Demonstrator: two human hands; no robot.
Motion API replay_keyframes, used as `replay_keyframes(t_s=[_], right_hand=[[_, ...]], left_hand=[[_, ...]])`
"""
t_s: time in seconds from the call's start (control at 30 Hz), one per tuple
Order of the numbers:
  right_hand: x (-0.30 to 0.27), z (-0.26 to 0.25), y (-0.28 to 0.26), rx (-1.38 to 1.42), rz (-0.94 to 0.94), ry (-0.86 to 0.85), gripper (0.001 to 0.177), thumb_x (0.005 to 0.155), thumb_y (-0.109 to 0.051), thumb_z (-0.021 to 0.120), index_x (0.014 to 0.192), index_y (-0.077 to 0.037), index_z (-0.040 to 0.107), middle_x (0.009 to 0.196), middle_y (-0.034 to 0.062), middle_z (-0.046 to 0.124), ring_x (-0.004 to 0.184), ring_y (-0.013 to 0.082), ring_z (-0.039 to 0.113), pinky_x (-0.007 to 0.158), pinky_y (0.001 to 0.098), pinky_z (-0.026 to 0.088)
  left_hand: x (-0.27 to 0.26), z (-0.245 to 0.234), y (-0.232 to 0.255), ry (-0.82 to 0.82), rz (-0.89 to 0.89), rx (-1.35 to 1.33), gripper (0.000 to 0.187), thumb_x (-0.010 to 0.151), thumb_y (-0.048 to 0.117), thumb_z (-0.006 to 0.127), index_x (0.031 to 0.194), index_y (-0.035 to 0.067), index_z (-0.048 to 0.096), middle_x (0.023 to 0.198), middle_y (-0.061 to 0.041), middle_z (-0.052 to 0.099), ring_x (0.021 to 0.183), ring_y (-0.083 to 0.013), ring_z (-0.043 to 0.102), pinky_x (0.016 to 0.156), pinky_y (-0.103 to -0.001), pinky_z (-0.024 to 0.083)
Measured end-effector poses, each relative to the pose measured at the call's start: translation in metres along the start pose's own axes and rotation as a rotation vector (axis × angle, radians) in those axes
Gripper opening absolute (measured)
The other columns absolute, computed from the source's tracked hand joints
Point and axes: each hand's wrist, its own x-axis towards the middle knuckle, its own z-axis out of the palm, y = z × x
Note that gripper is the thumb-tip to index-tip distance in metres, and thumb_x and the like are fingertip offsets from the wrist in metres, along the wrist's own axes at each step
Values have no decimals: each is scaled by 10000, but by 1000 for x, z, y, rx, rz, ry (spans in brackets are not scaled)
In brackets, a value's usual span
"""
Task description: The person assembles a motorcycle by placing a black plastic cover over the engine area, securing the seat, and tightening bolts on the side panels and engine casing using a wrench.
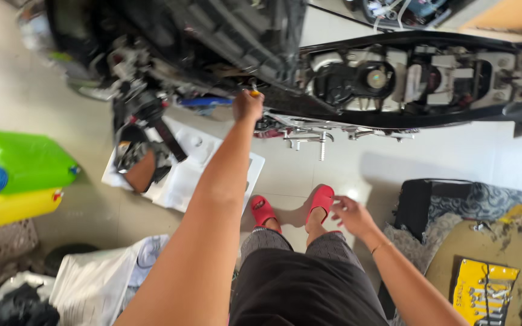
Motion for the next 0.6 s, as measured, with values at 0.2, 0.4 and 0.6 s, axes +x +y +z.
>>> replay_keyframes(t_s=[0.2,0.4,0.6], right_hand=[[-48,4,-14,61,133,-38,441,914,-235,650,1323,-70,663,961,115,736,788,190,745,650,327,593],[-32,-37,-10,39,154,-55,456,884,-234,622,1288,-24,660,965,109,762,715,231,717,625,338,577],[15,-84,0,7,107,-69,499,881,-256,673,1319,-17,653,937,174,760,726,209,708,621,344,584]], left_hand=[[43,-6,17,403,315,-28,475,897,371,695,1266,75,654,1339,-167,636,1240,-358,603,1039,-469,481],[-71,43,-32,468,345,-175,468,873,187,744,1285,33,583,1257,-158,632,1259,-383,527,1076,-477,429],[-237,161,-65,-186,-49,-40,624,832,435,654,1301,29,587,1267,-265,653,1206,-405,624,1026,-467,507]])
